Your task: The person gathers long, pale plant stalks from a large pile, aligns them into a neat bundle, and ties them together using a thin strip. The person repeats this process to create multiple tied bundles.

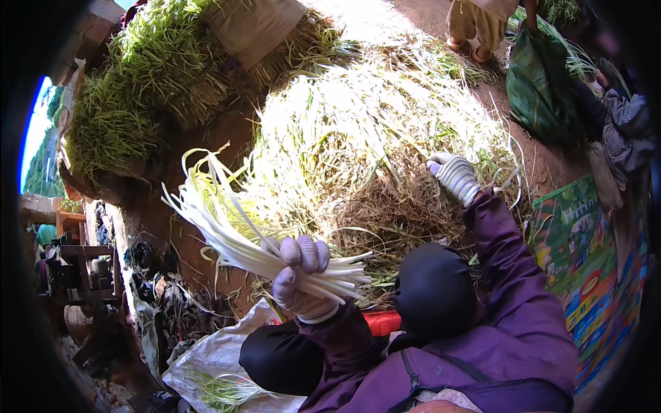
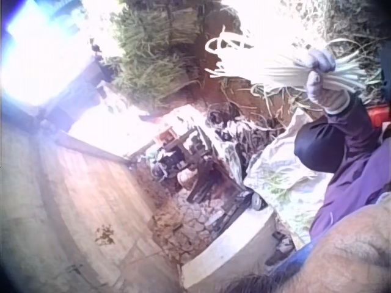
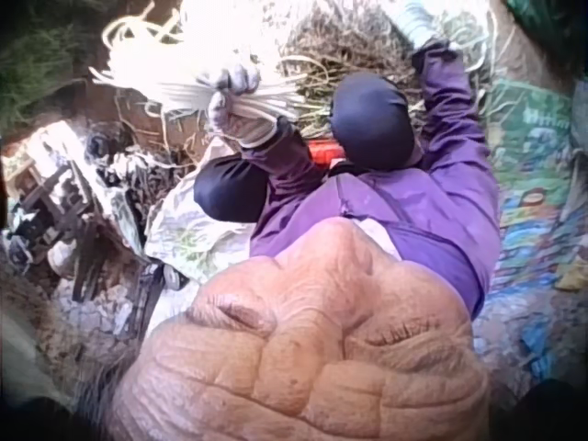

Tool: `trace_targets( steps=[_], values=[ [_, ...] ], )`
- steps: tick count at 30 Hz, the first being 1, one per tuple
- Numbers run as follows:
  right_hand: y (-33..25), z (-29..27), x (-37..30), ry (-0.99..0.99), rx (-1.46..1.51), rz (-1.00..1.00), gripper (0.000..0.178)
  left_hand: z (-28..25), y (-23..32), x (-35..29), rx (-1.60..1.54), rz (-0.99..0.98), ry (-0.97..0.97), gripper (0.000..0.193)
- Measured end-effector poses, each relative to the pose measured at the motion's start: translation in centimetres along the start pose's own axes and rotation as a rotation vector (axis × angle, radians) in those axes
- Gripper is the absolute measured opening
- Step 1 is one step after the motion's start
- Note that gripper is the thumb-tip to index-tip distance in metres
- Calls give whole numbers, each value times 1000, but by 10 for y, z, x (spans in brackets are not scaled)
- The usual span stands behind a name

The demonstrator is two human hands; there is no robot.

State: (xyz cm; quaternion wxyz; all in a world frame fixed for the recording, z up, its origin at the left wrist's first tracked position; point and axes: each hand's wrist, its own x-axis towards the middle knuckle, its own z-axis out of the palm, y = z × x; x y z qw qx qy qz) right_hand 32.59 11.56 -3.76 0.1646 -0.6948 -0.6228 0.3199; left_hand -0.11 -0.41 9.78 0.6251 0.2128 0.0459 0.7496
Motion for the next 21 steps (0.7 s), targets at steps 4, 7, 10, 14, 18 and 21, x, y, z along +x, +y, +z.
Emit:
trace_targets(
  steps=[4, 7, 10, 14, 18, 21],
  values=[
    [53, -72, -33, -102, 713, 107, 27, -27, -17, 0, 122, -176, 265, 38],
    [56, -148, -96, 107, 1094, 40, 28, -51, -28, -1, 85, -230, 389, 35],
    [83, -197, -137, 58, 1523, -394, 31, -62, -41, -3, -1, -334, 394, 32],
    [2, -150, -139, -31, 952, -64, 37, -57, -58, -3, 175, -400, 432, 31],
    [-19, -51, -114, -151, 602, -80, 31, -66, -59, -6, 197, -471, 451, 29],
    [-42, -14, -117, 30, 275, -341, 28, -60, -66, -7, 361, -494, 525, 29]
  ],
)
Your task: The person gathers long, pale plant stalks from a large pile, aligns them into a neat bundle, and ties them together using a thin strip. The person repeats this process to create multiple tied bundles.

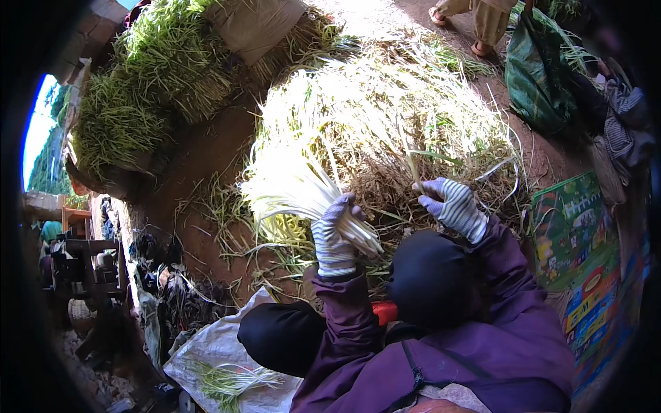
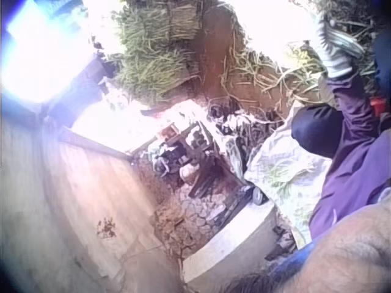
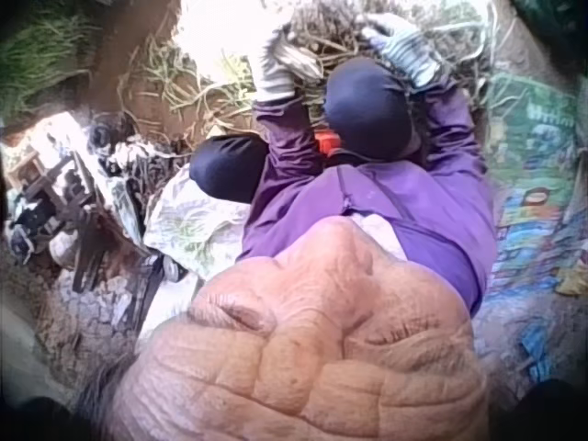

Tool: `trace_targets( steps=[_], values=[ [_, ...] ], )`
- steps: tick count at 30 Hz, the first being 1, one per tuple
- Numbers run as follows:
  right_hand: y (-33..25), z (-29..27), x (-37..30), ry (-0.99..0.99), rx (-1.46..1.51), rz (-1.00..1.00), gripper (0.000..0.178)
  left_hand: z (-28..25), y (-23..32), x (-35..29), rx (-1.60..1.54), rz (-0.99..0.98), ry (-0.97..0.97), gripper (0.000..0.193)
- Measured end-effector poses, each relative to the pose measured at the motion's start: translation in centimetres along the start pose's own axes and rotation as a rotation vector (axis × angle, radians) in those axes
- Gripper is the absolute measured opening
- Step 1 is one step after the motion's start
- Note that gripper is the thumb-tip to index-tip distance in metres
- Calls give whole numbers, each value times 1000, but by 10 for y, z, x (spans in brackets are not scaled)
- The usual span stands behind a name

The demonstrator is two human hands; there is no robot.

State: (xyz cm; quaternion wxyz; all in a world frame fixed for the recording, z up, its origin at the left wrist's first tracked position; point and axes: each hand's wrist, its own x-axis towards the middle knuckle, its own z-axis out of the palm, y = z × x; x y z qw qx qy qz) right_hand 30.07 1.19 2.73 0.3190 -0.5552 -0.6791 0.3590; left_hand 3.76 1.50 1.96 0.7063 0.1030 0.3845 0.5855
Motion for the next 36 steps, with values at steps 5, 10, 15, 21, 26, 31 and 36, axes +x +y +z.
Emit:
trace_targets(
  steps=[5, 10, 15, 21, 26, 31, 36],
  values=[
    [-1, 28, 3, 15, -306, -400, 33, 19, -16, -1, 64, 40, 110, 24],
    [2, 34, 5, -158, -305, -499, 28, 2, -31, 17, 114, 111, 96, 28],
    [-3, 33, 11, -348, -154, -242, 33, 3, -28, 16, 236, 126, 54, 25],
    [-21, 59, 29, -200, 260, 112, 39, 5, -35, 13, 548, 274, 5, 11],
    [-8, 67, 27, -63, 378, 196, 25, 11, -37, 14, 289, 164, 42, 12],
    [-13, 68, 28, 10, 306, 204, 24, 6, -48, 24, 300, 159, 58, 18],
    [-1, 74, 28, 136, 28, 9, 25, 19, -55, 20, 343, 200, 149, 17]
  ],
)
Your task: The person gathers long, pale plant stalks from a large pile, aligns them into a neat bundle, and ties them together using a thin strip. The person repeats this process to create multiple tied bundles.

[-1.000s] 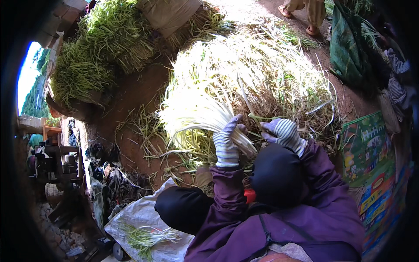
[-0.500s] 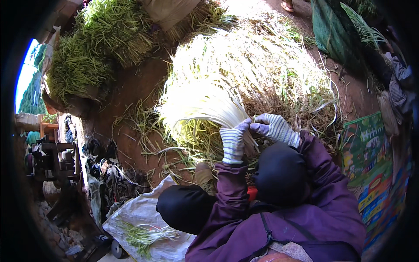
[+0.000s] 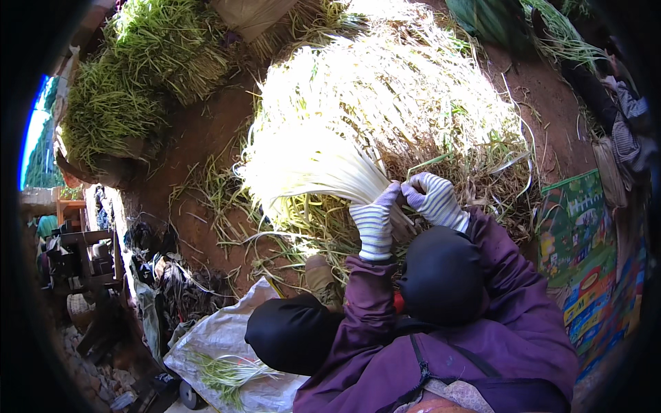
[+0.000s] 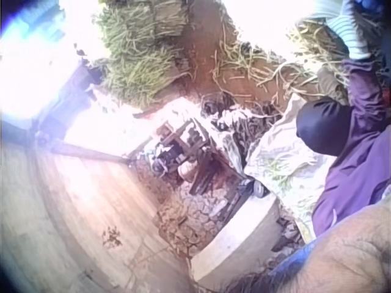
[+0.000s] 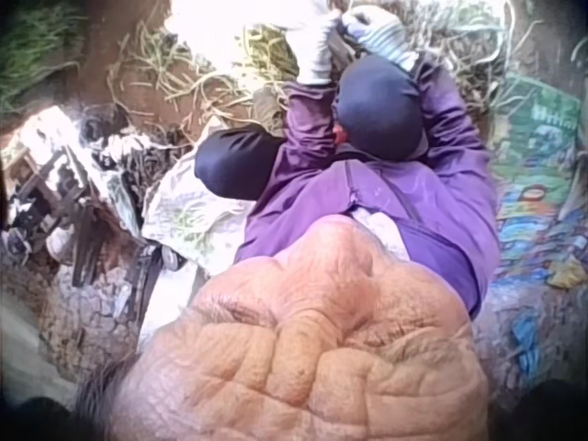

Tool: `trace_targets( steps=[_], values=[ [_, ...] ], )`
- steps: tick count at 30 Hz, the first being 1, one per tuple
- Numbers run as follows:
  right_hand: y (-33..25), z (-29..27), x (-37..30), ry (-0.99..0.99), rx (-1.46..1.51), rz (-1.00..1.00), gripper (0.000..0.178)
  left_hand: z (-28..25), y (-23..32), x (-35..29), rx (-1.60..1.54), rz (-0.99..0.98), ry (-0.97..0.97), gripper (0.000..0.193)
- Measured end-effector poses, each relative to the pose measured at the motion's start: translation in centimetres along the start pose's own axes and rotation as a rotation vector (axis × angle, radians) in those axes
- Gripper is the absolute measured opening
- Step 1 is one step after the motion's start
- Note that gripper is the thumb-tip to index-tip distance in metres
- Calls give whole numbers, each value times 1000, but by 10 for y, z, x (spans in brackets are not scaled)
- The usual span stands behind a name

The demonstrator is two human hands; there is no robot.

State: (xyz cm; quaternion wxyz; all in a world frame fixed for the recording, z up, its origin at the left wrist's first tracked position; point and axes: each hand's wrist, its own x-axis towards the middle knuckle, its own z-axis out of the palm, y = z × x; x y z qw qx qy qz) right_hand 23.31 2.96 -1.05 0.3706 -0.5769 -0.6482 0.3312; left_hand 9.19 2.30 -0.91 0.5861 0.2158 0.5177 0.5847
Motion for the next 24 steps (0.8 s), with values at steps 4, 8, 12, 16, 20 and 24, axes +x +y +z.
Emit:
trace_targets(
  steps=[4, 8, 12, 16, 20, 24],
  values=[
    [4, -11, 8, 162, -410, -36, 26, 13, 9, -11, -57, 32, 91, 17],
    [44, -40, 9, 330, -732, 128, 23, 20, 31, -17, -103, 90, 193, 20],
    [99, -117, 11, 306, -888, 530, 28, -6, 45, -12, -184, 40, 81, 27],
    [165, -211, -2, 354, -1199, 604, 30, -15, 57, -13, -367, 30, 10, 24],
    [183, -291, -30, 16, -1103, 786, 35, -30, 58, -6, -344, 26, -28, 30],
    [81, -214, -11, 212, -1169, 190, 36, -25, 45, -6, -255, 31, -49, 31]
  ],
)
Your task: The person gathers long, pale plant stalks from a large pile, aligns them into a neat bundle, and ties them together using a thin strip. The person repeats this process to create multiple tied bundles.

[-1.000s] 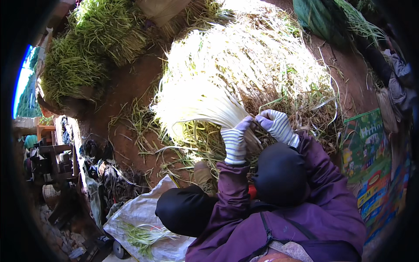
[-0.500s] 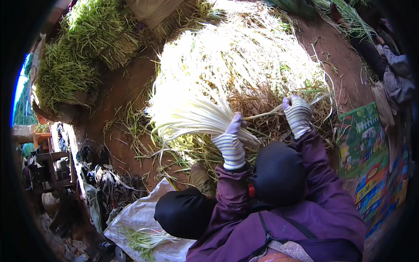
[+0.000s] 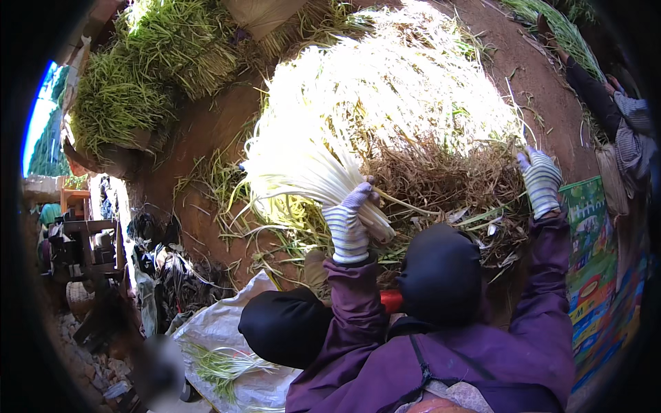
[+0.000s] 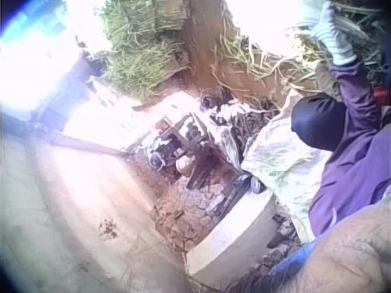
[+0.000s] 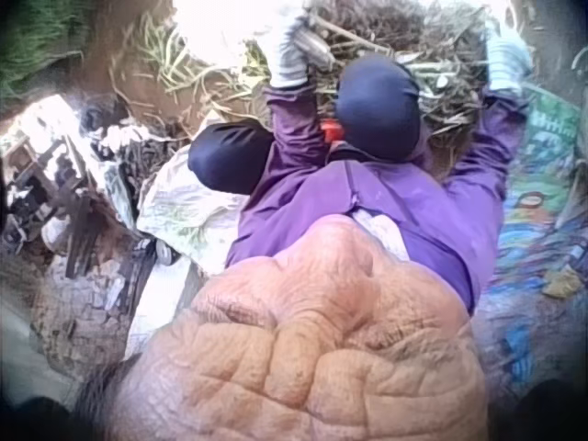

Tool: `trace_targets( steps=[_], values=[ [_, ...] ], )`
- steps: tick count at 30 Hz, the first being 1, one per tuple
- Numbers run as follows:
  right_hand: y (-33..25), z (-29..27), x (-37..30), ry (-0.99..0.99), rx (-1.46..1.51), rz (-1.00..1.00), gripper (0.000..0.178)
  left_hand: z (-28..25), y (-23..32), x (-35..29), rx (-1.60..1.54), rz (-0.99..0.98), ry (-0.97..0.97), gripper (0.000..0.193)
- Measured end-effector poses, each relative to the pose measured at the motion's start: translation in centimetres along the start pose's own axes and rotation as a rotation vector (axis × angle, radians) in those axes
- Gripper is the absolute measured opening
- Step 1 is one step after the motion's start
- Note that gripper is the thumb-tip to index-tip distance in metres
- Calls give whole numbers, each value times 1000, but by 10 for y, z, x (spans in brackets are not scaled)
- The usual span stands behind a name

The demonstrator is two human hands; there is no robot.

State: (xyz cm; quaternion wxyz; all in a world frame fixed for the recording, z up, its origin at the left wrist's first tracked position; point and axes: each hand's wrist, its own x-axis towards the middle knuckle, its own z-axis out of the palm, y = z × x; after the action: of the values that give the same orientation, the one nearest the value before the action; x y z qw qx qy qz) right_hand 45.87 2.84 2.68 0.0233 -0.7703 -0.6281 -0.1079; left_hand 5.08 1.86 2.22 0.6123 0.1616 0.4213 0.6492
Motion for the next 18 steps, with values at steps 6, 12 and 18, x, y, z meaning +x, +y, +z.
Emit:
trace_targets(
  steps=[6, 12, 18],
  values=[
    [-197, -47, -1, -500, 1257, -245, 36, -6, -18, 2, 1, -13, -90, 42],
    [-259, -24, 21, -1036, 1552, -80, 36, -19, -18, 2, 70, -4, -94, 35],
    [-198, -8, 24, -913, 2350, 178, 31, -19, -14, 4, 51, -72, -88, 26]
  ],
)
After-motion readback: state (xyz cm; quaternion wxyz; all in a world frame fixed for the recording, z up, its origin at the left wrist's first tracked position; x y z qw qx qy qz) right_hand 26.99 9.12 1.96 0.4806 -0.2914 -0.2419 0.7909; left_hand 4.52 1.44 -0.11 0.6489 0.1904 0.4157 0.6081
